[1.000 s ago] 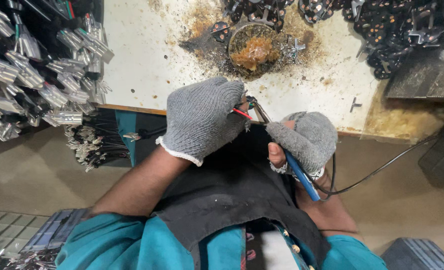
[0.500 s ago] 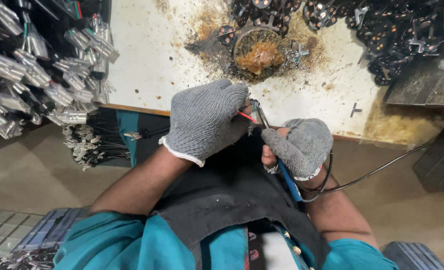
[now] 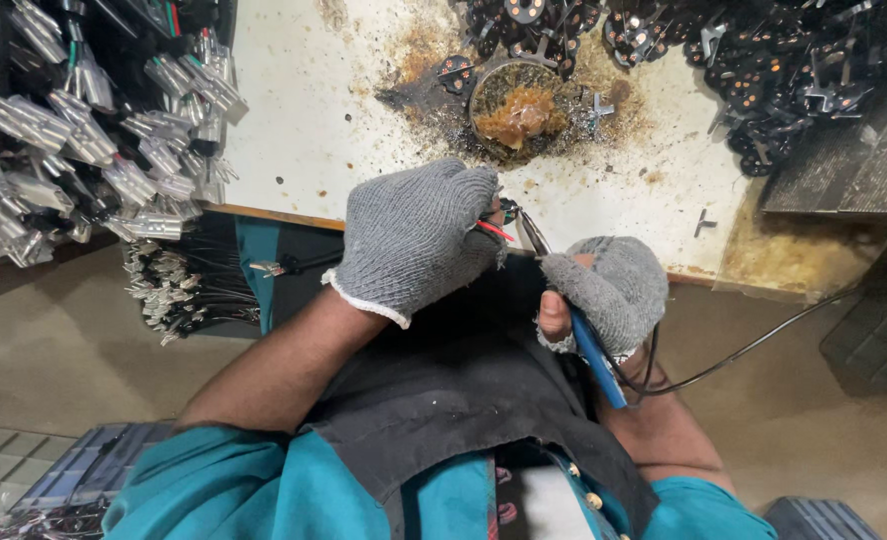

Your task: The person solders colored wires onto small plug components at a workbench. They dip wire ends into flux, hold a wire against a component, apply a soldering iron to the joint, and set finished components aside while picking up the next one.

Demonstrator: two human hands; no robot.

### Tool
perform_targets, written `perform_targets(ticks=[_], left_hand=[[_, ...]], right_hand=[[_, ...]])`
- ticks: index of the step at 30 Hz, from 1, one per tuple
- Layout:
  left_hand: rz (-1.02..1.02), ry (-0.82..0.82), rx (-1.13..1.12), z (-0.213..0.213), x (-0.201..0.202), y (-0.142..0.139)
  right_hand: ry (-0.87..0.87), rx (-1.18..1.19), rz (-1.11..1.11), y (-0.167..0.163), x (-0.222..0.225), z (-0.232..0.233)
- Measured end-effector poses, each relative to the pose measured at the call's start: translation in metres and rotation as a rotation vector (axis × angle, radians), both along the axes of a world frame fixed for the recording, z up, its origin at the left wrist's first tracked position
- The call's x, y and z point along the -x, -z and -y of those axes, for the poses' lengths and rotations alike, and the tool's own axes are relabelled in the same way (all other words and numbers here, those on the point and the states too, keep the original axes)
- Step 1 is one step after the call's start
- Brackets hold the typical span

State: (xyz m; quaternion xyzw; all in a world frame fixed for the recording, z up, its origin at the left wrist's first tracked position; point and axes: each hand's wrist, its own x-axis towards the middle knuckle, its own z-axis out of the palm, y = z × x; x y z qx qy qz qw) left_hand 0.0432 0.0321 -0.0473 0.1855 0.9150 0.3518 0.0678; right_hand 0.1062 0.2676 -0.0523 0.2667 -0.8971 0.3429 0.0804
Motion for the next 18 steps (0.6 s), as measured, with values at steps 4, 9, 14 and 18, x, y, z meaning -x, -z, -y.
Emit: perform_targets(ticks=[4,9,14,18], left_hand=[[-0.017,-0.001,0.004,-0.0006,-0.0001,0.0009],[-0.017,-0.005,-0.004,0.0000,-0.0003,0.0008],[0.006,-0.008,-0.006,0.0000,0.0000,0.0002],[0.012,-0.012,0.032,-0.0006,-0.0001,0.0009]], right_hand=[[0.022,-0.004,-0.035,0.0022,0.0007,0.0020],[-0.006,-0.063,-0.020,0.0036,-0.0004,0.0013],[0.047,0.108,-0.049,0.0035,-0.0023,0.0039],[0.026,0.084,-0.072,0.0026,-0.0027,0.0056]])
